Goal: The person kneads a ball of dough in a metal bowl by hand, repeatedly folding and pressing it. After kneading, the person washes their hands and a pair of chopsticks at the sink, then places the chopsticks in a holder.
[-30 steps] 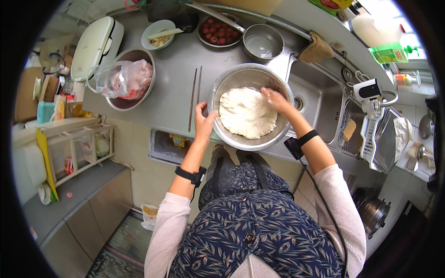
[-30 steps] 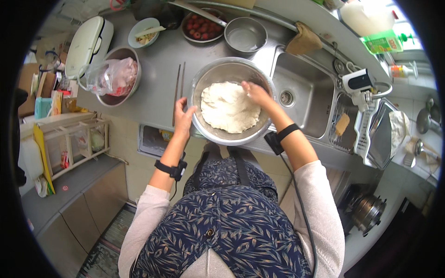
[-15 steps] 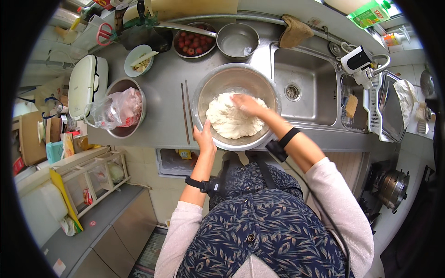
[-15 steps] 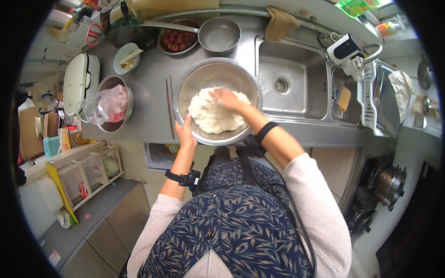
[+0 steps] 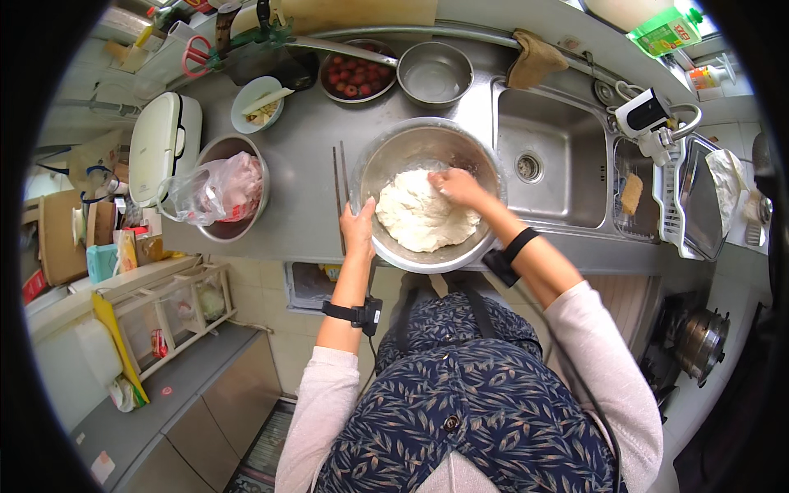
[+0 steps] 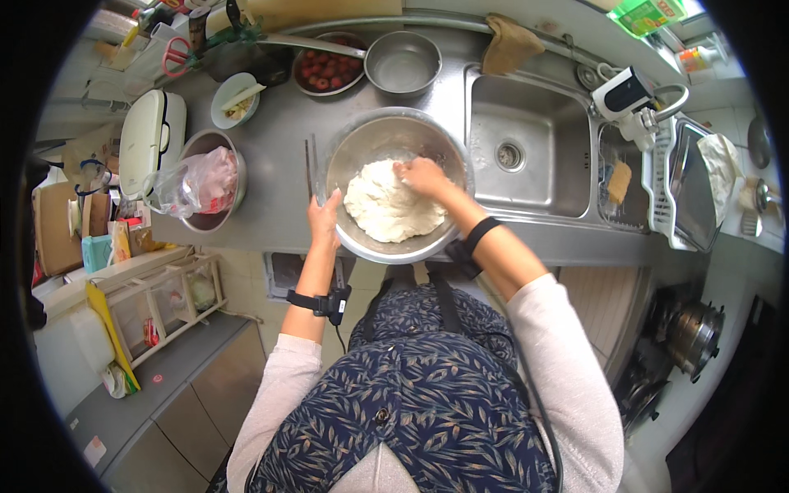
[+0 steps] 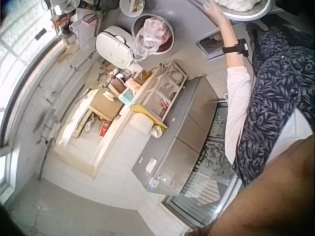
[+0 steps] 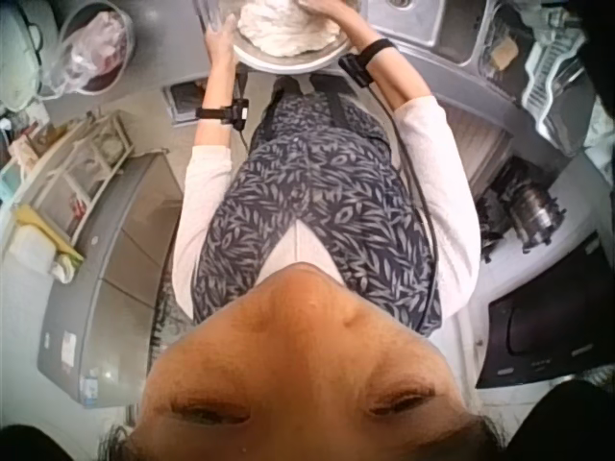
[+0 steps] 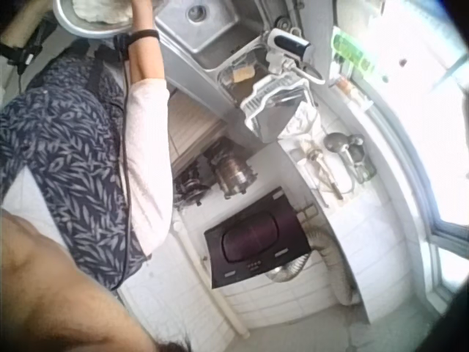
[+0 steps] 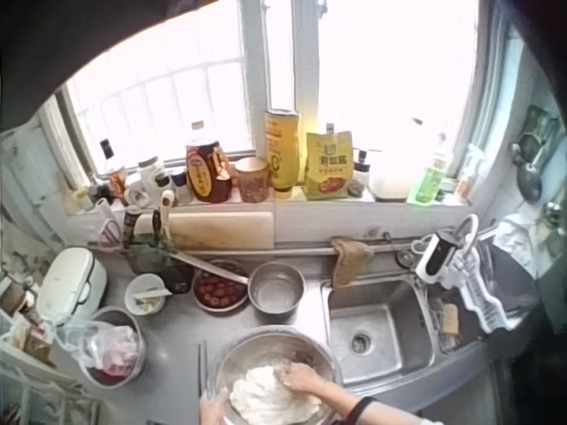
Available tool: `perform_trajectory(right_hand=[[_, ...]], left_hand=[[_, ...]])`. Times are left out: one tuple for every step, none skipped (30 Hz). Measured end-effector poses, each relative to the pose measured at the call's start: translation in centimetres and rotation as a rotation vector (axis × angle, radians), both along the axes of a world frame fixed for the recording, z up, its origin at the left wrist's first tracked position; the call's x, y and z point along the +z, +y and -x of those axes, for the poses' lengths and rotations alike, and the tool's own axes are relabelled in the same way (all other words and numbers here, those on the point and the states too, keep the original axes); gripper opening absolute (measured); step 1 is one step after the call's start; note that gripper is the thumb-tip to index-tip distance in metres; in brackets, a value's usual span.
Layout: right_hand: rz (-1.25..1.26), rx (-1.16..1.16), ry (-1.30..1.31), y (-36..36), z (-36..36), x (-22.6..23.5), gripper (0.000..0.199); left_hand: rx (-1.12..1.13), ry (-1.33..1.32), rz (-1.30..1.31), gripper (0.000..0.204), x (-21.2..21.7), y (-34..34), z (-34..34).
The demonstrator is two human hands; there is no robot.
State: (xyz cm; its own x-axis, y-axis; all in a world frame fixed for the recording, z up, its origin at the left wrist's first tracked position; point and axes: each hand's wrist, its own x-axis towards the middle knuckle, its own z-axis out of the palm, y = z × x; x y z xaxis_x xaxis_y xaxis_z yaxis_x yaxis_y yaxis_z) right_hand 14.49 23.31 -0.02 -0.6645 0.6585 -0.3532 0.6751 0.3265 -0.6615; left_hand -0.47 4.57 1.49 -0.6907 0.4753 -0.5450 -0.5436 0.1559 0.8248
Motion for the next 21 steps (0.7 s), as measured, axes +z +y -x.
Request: perform_trajectory(right_hand=[[0.122,0.023,-0.041,1.2,-0.2,0.5,0.048],[0.206,0.037,-0.041,2.4,-0.6,1.0,0.048],[-0.012,0.011,0.018,2.8,-0.3,1.2,0.042],[-0.159,-0.095,0.113,3.0,-0.1,1.4,0.032],[-0.193,-0.061,-0.018,2.6,0.9,1.4,0.027],[-0.223,-0.024,-0.131,2.0,1.8,1.3,0.023],[-0.344,-0.034,-0.140,0.4,3.2,0.9,0.020],[-0.331,-0.089,-0.104,-1.2,5.2,0.4,0.020],[-0.328,0.071,-0.033,-2.3,6.7,0.1,0.022],[-0.233,0.152,-0.003,-3.0,8.0,-0.1,0.025],[-0.230,0.226,0.039,-2.9,8.2,-0.1,0.026],[-0.222,0.358,0.168,-2.7,8.4,0.0,0.027],[-0.126,0.236,0.115,-1.9,8.1,0.2,0.026],[-0.026,0.139,0.169,-0.8,7.2,0.4,0.026],[-0.088,0.126,0.011,0.6,5.7,0.7,0.025],[-0.162,0.079,-0.135,1.5,4.3,0.8,0.024],[-0.137,0.001,-0.136,2.0,3.7,0.8,0.023],[-0.137,-0.125,-0.191,2.1,3.4,0.7,0.022],[-0.068,-0.081,-0.271,2.0,3.6,0.5,0.026],[-0.111,-0.032,-0.222,1.4,3.9,0.2,0.026],[-0.121,0.014,-0.181,0.7,5.0,-0.1,0.026]], left_hand=[[0.012,0.014,0.003,0.040,0.1,-0.3,-0.2],[0.027,0.060,-0.024,0.032,0.1,-0.5,-0.4],[0.010,0.097,0.014,0.032,0.2,-0.6,-0.4],[-0.010,0.143,0.016,0.032,0.2,-0.7,-0.5],[-0.013,0.124,0.053,0.034,0.2,-0.6,-0.4],[-0.027,0.123,0.054,0.035,0.1,-0.5,-0.3],[-0.040,0.116,0.056,0.037,0.1,-0.5,-0.2],[-0.031,0.133,0.036,0.036,0.0,-0.5,-0.2],[-0.028,0.144,0.021,0.035,-0.1,-0.5,-0.2],[-0.029,0.121,0.054,0.034,-0.1,-0.5,-0.2],[-0.018,0.110,0.031,0.033,-0.1,-0.6,-0.3],[-0.004,0.130,0.008,0.032,-0.1,-0.7,-0.4],[0.009,0.125,0.019,0.032,-0.1,-0.8,-0.5],[0.023,0.105,0.047,0.032,0.0,-0.8,-0.6],[0.039,0.139,0.009,0.032,0.1,-0.8,-0.8],[0.062,0.113,0.015,0.032,0.1,-0.8,-0.8],[0.072,0.099,-0.005,0.032,0.2,-0.8,-0.9],[0.072,0.085,-0.041,0.032,0.2,-0.8,-0.9],[0.084,0.063,-0.037,0.031,0.2,-0.7,-1.0],[0.084,0.044,-0.044,0.029,0.3,-0.7,-0.9],[0.084,0.014,-0.046,0.027,0.3,-0.7,-0.9]])
